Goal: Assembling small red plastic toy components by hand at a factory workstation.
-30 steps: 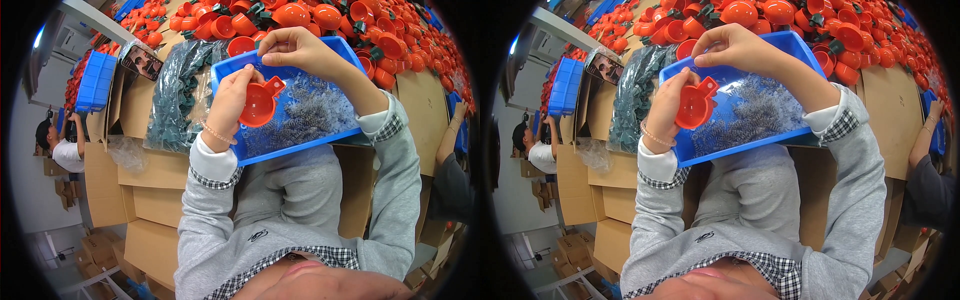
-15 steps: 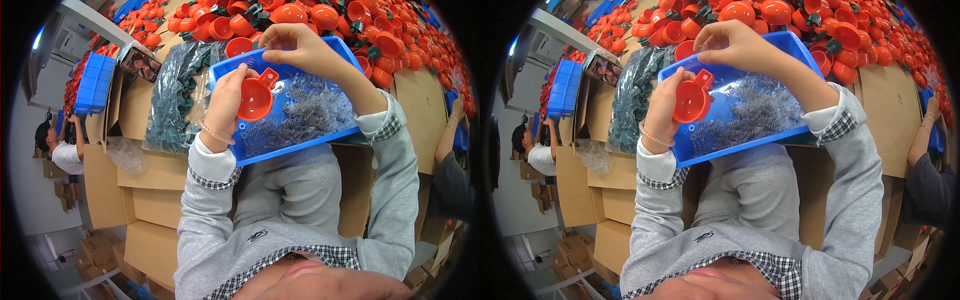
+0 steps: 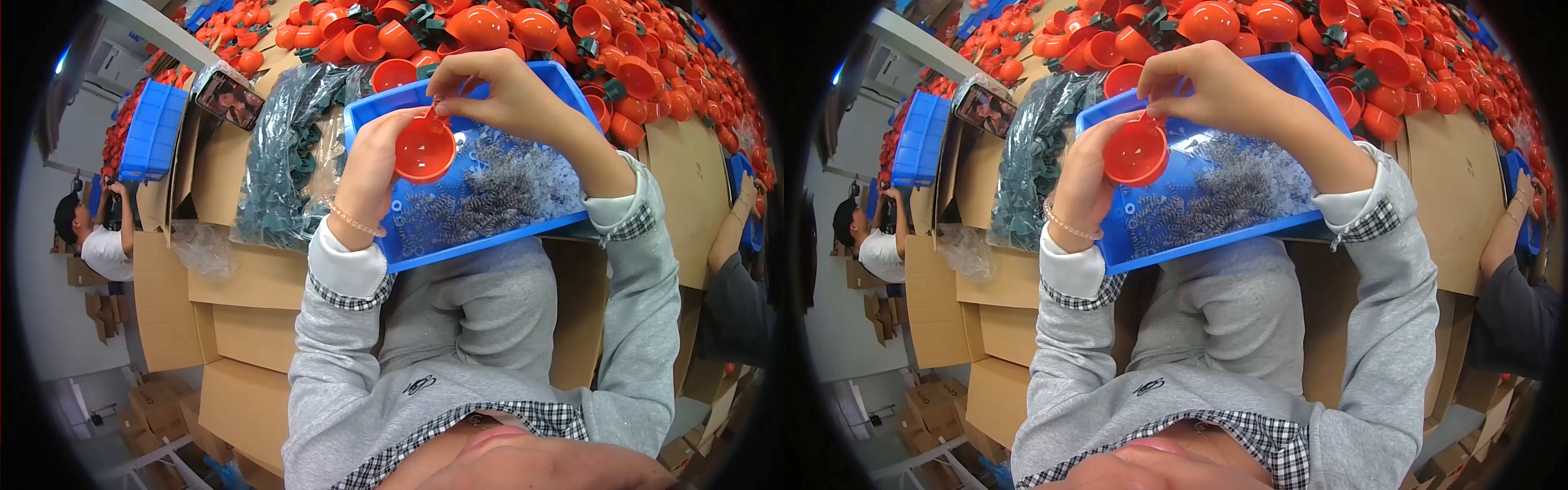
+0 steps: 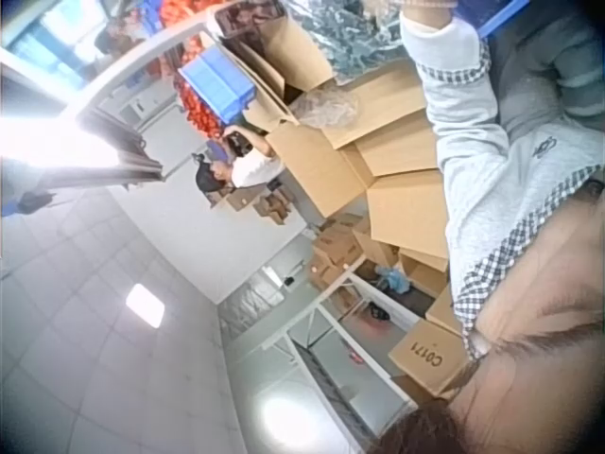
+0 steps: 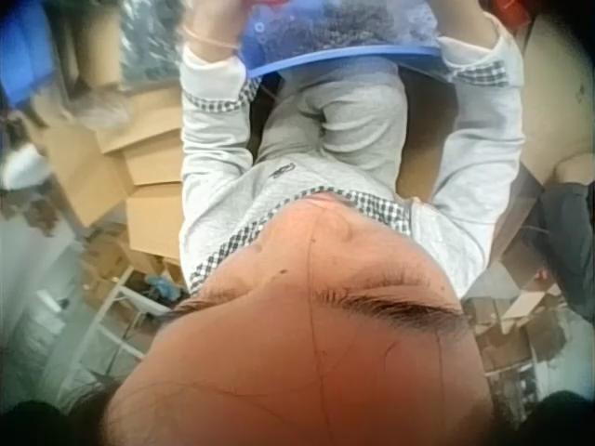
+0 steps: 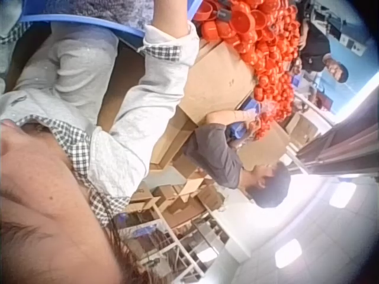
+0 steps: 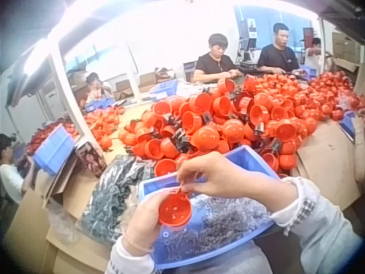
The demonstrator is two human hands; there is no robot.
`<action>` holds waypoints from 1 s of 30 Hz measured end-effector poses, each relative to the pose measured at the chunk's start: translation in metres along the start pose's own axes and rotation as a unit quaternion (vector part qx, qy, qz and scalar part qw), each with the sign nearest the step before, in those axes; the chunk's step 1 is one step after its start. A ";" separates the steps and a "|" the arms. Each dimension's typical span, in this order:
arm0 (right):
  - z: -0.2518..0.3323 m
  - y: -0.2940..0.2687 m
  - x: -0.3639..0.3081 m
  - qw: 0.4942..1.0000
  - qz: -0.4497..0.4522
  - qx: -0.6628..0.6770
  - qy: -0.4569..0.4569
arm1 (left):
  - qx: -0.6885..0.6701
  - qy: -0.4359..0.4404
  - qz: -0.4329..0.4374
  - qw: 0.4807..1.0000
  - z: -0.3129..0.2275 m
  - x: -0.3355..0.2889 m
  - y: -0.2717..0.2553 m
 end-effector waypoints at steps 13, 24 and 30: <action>-0.007 0.001 0.002 0.997 0.023 0.058 0.041 | 0.005 0.051 0.010 0.999 -0.005 0.003 0.004; -0.034 0.007 0.030 0.989 0.041 0.106 0.091 | -0.039 0.002 0.223 0.974 -0.007 -0.009 0.035; 0.030 0.070 0.074 0.987 0.138 -0.069 -0.045 | 0.009 -0.043 0.320 0.946 0.000 -0.025 0.048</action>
Point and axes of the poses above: each hand's wrist, its own x-axis towards the middle knuckle, its own y-axis out of the palm, z = x × y, the point moved 8 cm from there along x, towards the middle knuckle, and after that the axes turned 14 degrees about y, right-handed, at the moved point
